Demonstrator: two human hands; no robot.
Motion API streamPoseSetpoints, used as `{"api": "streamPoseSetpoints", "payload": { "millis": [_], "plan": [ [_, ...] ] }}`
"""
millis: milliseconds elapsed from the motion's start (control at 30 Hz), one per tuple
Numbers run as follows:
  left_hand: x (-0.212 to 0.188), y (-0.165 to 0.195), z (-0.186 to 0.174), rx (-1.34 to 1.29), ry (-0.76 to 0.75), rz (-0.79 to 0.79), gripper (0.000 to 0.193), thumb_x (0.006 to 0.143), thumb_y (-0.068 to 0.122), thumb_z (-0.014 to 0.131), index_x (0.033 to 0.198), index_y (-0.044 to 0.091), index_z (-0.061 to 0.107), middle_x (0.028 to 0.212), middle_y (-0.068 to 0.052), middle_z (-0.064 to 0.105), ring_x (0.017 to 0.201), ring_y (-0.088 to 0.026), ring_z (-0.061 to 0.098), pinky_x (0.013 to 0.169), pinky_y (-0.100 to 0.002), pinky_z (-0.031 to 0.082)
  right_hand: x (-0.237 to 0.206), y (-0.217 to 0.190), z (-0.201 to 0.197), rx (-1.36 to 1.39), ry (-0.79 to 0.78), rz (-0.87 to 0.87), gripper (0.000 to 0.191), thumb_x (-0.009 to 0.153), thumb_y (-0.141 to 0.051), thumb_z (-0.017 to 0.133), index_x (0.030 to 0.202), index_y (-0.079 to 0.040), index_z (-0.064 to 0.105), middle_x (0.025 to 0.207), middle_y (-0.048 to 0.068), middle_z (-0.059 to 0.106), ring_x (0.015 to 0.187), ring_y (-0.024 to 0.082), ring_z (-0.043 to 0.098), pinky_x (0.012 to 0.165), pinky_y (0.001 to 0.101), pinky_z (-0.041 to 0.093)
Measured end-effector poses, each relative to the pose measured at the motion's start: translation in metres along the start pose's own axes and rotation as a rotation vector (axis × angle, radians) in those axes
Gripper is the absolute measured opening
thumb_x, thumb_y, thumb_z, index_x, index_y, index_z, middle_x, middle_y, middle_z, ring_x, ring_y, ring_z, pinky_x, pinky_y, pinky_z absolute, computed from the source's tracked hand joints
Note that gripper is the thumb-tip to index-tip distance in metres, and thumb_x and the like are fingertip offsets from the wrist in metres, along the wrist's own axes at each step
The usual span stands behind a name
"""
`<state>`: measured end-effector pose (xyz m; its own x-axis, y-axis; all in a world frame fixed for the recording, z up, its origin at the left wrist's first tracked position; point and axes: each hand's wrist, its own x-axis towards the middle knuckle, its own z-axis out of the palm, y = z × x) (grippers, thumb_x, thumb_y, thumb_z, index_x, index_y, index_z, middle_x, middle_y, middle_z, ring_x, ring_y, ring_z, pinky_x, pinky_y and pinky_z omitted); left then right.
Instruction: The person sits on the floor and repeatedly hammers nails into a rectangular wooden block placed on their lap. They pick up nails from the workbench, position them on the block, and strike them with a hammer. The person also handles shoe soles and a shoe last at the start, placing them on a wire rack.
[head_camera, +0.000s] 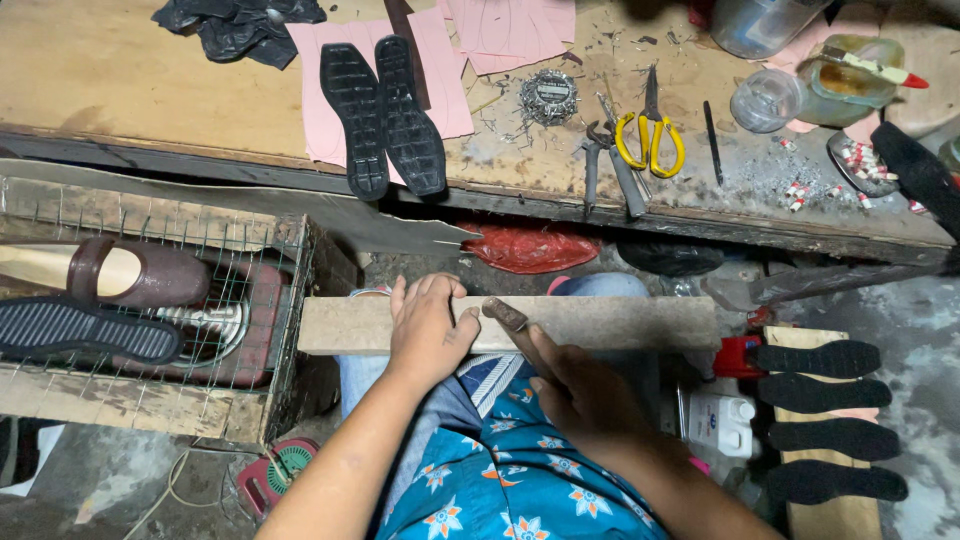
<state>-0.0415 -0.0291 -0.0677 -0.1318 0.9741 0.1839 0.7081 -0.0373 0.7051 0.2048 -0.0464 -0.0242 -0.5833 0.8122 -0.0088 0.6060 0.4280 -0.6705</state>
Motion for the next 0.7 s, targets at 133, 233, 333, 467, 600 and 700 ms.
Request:
{"api": "streamPoseSetpoints", "payload": {
  "millis": [133, 233, 333, 467, 600, 700],
  "plan": [
    [0.001, 0.001, 0.0, 0.001, -0.002, 0.003, 0.032, 0.08, 0.026, 0.068, 0.102, 0.006, 0.059, 0.108, -0.011, 0.065, 0.115, -0.034, 0.058, 0.119, -0.056, 0.019, 0.0, -0.004, -0.003, 0.034, 0.01, -0.052, 0.071, 0.091, -0.018, 0.069, 0.153, -0.01, 0.036, 0.108, 0.022, 0.067, 0.095, 0.039, 0.069, 0.079, 0.0434, 0.055],
    [0.001, 0.002, -0.001, 0.001, -0.018, -0.021, 0.031, 0.08, 0.026, 0.068, 0.102, 0.006, 0.06, 0.106, -0.012, 0.065, 0.112, -0.034, 0.059, 0.119, -0.055, 0.021, -0.001, -0.009, -0.002, 0.025, 0.044, -0.07, 0.065, 0.093, -0.02, 0.067, 0.151, -0.009, 0.038, 0.108, 0.021, 0.067, 0.095, 0.037, 0.07, 0.079, 0.042, 0.056],
    [0.002, 0.004, -0.002, 0.013, -0.021, -0.029, 0.03, 0.079, 0.026, 0.068, 0.101, 0.007, 0.061, 0.104, -0.012, 0.066, 0.11, -0.034, 0.06, 0.118, -0.053, 0.023, 0.0, -0.012, -0.001, -0.035, 0.013, -0.029, 0.062, 0.094, -0.022, 0.066, 0.15, -0.009, 0.041, 0.11, 0.021, 0.068, 0.098, 0.038, 0.07, 0.082, 0.0435, 0.055],
    [0.002, 0.003, -0.003, 0.004, -0.019, -0.019, 0.03, 0.081, 0.027, 0.07, 0.101, 0.006, 0.062, 0.103, -0.013, 0.066, 0.109, -0.035, 0.059, 0.115, -0.051, 0.026, -0.001, -0.015, -0.001, 0.018, 0.035, 0.002, 0.063, 0.094, -0.025, 0.064, 0.15, -0.009, 0.041, 0.112, 0.02, 0.069, 0.099, 0.036, 0.071, 0.083, 0.0422, 0.056],
    [0.001, 0.0, -0.003, -0.004, -0.021, -0.017, 0.028, 0.082, 0.026, 0.069, 0.101, 0.007, 0.061, 0.103, -0.013, 0.067, 0.109, -0.034, 0.061, 0.115, -0.051, 0.028, -0.004, -0.014, -0.002, 0.005, -0.013, 0.062, 0.065, 0.094, -0.026, 0.064, 0.152, -0.011, 0.04, 0.115, 0.021, 0.069, 0.103, 0.037, 0.07, 0.086, 0.0433, 0.055],
    [0.002, -0.002, -0.002, -0.01, -0.018, 0.003, 0.029, 0.082, 0.025, 0.07, 0.102, 0.006, 0.061, 0.103, -0.013, 0.067, 0.109, -0.035, 0.061, 0.114, -0.051, 0.028, -0.004, -0.01, -0.002, 0.01, -0.017, 0.046, 0.066, 0.093, -0.025, 0.065, 0.152, -0.012, 0.038, 0.116, 0.021, 0.069, 0.104, 0.038, 0.07, 0.087, 0.044, 0.054]
  ]
}}
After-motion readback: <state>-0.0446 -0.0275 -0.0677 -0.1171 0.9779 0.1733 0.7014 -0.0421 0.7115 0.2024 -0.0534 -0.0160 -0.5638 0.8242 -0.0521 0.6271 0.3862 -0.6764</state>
